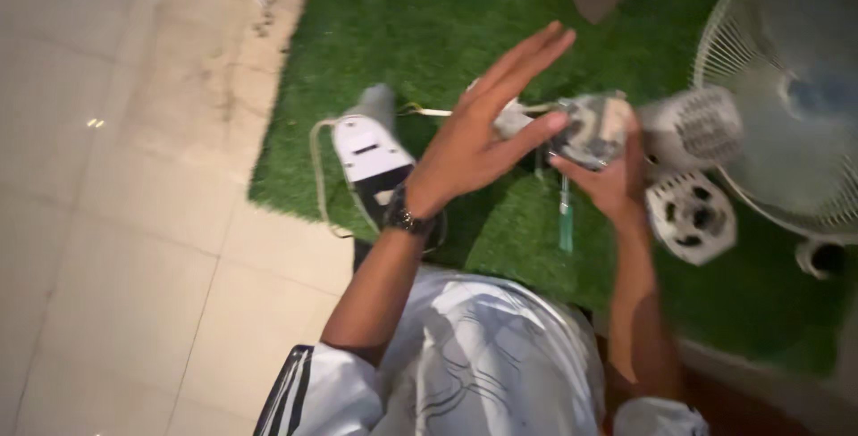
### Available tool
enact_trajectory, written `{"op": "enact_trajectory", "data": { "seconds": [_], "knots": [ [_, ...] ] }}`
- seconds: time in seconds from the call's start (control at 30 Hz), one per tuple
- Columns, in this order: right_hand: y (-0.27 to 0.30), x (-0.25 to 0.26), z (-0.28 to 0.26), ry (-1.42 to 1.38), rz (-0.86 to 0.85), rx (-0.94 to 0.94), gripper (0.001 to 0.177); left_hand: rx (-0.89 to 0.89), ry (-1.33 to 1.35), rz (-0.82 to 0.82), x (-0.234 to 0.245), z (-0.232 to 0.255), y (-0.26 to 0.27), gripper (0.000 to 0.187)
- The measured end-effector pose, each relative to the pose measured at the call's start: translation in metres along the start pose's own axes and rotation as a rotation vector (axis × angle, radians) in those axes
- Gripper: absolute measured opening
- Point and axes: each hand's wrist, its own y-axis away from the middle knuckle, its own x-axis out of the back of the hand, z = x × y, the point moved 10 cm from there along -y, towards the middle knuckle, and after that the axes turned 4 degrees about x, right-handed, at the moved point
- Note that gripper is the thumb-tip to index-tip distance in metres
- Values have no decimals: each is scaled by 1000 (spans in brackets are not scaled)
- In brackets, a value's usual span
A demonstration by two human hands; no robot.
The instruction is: The person assembles a disassembled electric fan on a green mat. They use a screwdriver to tighten screws on the motor housing, attach the fan blade hub, and connect the motor to the fan body.
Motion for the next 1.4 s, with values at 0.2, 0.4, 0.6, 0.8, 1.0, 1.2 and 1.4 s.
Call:
{"op": "enact_trajectory", "data": {
  "seconds": [0.2,0.4,0.6,0.8,1.0,1.2,1.4],
  "knots": [
    [3,4,7,22,66,161,102,254,-237,540,210,-81,56,26],
    [19,-14,67,-1064,269,-659,84,374,-578,602,314,-195,105,18],
    [6,11,13,183,58,-142,85,452,-703,554,311,-237,116,16],
    [12,10,5,0,59,-32,86,363,-860,363,291,-230,97,16],
    [8,5,19,-143,42,-49,81,497,-910,392,298,-248,93,12],
    [7,0,14,-150,100,-101,88,240,-364,710,289,-136,92,7],
    [6,2,-7,-11,79,-75,94,380,146,643,130,-35,90,11]
  ]
}}
